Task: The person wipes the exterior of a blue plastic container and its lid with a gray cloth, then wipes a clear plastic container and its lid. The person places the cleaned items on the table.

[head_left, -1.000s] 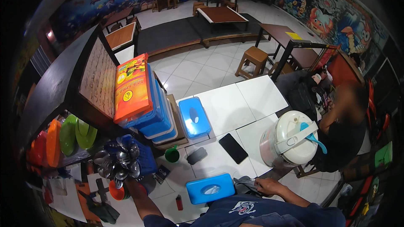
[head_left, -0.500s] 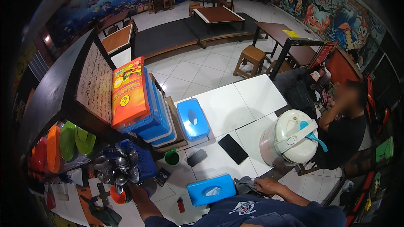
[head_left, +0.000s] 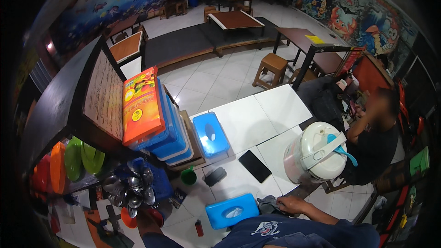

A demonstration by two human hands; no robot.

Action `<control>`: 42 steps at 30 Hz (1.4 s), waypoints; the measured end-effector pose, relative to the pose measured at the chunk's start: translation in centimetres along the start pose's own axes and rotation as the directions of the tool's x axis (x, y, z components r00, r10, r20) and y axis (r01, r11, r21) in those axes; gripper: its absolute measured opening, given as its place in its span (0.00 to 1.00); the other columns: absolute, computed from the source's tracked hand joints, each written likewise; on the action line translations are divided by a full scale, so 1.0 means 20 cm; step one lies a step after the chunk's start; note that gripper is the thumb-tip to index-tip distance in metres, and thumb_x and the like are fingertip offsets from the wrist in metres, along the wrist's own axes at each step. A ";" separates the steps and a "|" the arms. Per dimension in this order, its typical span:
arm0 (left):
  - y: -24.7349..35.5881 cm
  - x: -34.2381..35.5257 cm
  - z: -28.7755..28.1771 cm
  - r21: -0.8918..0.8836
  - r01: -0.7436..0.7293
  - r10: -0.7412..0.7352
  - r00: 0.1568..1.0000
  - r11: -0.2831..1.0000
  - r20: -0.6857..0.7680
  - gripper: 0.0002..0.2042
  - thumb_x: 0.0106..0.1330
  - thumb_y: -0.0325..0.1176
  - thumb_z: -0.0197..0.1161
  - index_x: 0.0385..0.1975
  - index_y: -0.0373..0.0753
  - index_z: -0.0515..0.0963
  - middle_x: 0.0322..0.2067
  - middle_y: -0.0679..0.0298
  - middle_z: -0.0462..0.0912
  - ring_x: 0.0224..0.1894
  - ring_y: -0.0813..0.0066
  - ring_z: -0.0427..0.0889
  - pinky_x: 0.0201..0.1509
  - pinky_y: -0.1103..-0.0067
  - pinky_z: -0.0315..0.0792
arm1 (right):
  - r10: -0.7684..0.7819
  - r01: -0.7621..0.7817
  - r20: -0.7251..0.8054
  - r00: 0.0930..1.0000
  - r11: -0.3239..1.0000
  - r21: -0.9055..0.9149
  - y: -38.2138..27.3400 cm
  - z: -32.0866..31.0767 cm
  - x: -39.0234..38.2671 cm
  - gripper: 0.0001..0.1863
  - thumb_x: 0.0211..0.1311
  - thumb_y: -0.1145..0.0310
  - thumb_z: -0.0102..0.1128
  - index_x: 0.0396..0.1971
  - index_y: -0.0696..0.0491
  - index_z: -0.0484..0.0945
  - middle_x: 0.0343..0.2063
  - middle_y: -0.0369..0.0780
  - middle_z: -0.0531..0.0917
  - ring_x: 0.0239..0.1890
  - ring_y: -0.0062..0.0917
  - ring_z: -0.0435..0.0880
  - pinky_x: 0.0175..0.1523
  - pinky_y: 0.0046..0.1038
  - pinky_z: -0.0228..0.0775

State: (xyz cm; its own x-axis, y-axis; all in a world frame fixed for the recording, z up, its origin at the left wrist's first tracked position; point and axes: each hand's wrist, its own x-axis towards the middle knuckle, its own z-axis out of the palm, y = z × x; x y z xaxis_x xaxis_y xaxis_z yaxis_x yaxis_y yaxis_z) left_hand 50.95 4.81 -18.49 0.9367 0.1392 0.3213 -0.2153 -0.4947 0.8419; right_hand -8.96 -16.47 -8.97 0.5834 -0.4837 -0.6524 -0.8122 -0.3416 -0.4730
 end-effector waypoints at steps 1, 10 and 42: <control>0.00 0.01 0.00 0.002 0.002 -0.002 1.000 1.000 -0.002 0.10 0.67 0.36 0.53 0.37 0.35 0.73 0.34 0.57 0.77 0.36 0.64 0.75 0.42 0.69 0.69 | 0.006 -0.006 -0.002 1.000 1.000 0.000 0.00 0.00 0.00 0.20 0.59 0.60 0.54 0.48 0.54 0.73 0.39 0.52 0.82 0.44 0.47 0.80 0.48 0.43 0.70; 0.00 0.07 0.03 0.013 -0.004 0.004 1.000 1.000 0.015 0.10 0.68 0.36 0.53 0.36 0.35 0.73 0.33 0.58 0.76 0.35 0.65 0.75 0.41 0.69 0.69 | -0.036 0.037 -0.050 0.998 0.999 0.022 0.04 0.06 0.01 0.18 0.60 0.58 0.54 0.48 0.51 0.73 0.36 0.51 0.82 0.42 0.47 0.81 0.46 0.44 0.70; -0.03 0.15 0.00 0.015 -0.022 0.022 0.999 1.000 0.029 0.09 0.68 0.36 0.52 0.33 0.36 0.72 0.29 0.61 0.74 0.32 0.67 0.73 0.39 0.70 0.68 | -0.070 0.070 -0.044 0.997 0.998 0.003 0.04 0.09 0.08 0.20 0.60 0.59 0.54 0.49 0.53 0.72 0.36 0.53 0.81 0.41 0.47 0.81 0.45 0.43 0.71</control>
State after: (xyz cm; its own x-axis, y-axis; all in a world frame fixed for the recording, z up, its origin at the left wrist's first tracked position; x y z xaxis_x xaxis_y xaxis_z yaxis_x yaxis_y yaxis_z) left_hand 53.96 5.62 -17.97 0.9395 0.1032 0.3265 -0.2317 -0.5104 0.8281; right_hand -8.72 -16.11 -11.46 0.6378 -0.4934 -0.5914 -0.7694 -0.3718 -0.5195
